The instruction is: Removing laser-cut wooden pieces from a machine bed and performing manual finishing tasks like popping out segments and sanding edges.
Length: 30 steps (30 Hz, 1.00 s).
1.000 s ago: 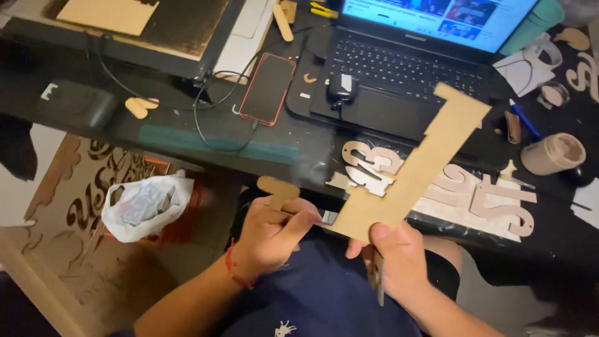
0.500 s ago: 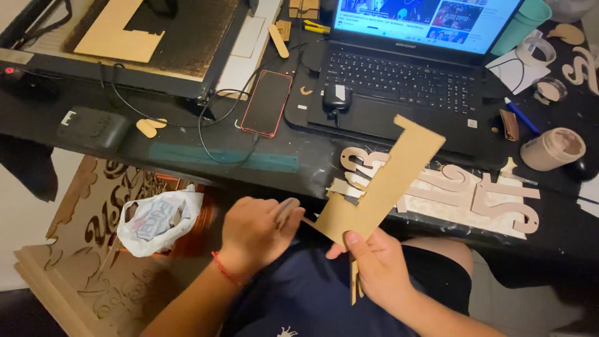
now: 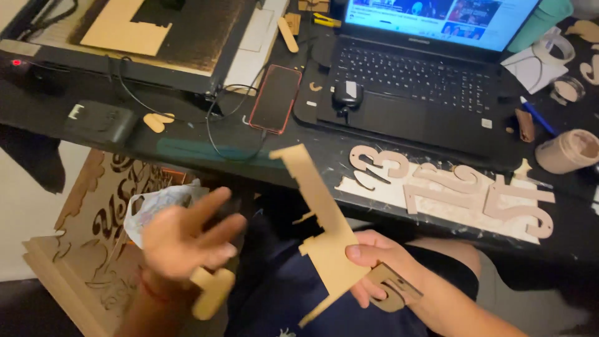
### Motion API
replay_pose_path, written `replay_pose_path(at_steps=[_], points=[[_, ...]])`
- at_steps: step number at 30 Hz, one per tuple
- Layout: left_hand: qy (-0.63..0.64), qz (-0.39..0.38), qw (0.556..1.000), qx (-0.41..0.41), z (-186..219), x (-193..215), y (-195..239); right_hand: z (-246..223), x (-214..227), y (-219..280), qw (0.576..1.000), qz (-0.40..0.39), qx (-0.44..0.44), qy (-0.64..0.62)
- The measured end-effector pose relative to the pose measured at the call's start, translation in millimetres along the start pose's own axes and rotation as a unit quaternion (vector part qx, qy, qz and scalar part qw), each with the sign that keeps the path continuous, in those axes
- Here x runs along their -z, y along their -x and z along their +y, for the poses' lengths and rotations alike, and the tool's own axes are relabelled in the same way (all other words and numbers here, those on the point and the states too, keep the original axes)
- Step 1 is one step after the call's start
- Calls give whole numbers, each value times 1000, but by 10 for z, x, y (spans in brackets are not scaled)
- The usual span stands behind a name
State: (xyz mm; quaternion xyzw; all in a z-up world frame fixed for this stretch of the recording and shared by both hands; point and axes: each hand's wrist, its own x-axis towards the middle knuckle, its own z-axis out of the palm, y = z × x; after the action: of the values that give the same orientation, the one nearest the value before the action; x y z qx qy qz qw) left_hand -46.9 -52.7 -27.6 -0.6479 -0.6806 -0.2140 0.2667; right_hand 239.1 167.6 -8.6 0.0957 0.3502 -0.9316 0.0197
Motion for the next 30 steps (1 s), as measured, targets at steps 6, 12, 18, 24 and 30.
replay_pose_path(at_steps=[6, 12, 18, 24, 30], points=[[84, 81, 993, -34, 151, -9, -288, -167, -140, -110, 988, -46, -146, 10], [122, 1, 992, -32, 151, -207, -67, 478, 1663, 694, 945, -7, 76, 319], [74, 50, 996, -25, 170, -256, 310, -206, 315, -508, 908, -107, -391, -108], [91, 87, 991, 42, -31, -118, 462, -54, -18, -688, 982, -131, -114, -80], [-66, -11, 970, 232, -824, 24, 2025, -177, 73, -1025, 965, -191, -157, -90]])
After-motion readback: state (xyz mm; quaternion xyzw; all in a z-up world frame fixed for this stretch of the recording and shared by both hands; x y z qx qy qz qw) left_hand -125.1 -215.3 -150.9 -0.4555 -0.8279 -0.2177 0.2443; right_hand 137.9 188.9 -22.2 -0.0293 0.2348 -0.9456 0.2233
